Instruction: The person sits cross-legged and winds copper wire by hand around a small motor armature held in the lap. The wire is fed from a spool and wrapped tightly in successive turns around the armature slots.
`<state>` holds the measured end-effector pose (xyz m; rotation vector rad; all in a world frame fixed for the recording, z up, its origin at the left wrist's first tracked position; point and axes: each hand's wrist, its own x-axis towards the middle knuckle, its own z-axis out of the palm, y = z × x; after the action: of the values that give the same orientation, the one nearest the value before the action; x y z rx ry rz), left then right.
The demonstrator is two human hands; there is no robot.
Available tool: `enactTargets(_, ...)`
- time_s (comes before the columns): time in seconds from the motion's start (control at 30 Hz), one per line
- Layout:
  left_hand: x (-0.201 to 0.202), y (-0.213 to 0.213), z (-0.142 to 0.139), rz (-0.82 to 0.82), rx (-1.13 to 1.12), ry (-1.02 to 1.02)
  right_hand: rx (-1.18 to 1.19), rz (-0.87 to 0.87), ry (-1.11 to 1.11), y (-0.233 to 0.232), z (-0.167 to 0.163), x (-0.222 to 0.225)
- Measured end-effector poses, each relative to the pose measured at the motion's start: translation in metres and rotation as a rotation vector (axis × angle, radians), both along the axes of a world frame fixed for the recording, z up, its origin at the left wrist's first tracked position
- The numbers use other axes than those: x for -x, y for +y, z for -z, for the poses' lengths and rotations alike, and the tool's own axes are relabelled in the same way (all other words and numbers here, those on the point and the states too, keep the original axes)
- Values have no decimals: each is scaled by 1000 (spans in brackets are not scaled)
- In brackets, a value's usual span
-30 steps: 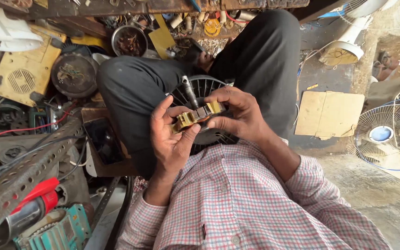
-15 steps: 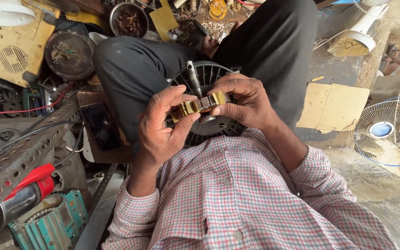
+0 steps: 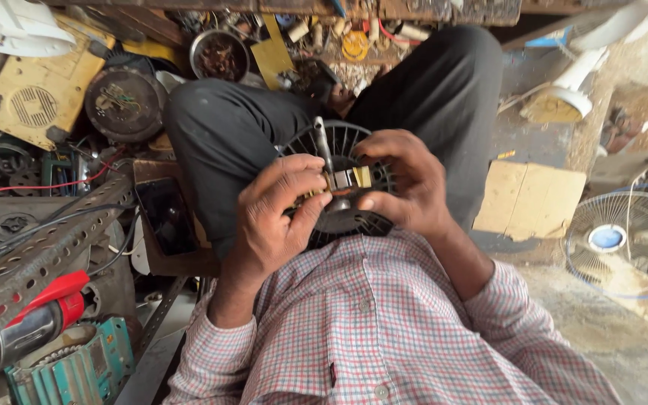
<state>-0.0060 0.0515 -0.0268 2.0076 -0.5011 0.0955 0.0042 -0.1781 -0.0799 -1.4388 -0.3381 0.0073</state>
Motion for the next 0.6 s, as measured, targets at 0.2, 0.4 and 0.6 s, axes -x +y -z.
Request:
enactTargets(0.2, -8, -2, -13, 68, -198, -344, 567, 213, -549, 6, -13, 8)
enactTargets(0.4, -12, 2, -16, 141, -156, -265, 498, 381, -399, 31, -16, 30)
enactTargets(0.6, -15, 3, -19, 154, -147, -274, 398, -237, -126, -16, -27, -28)
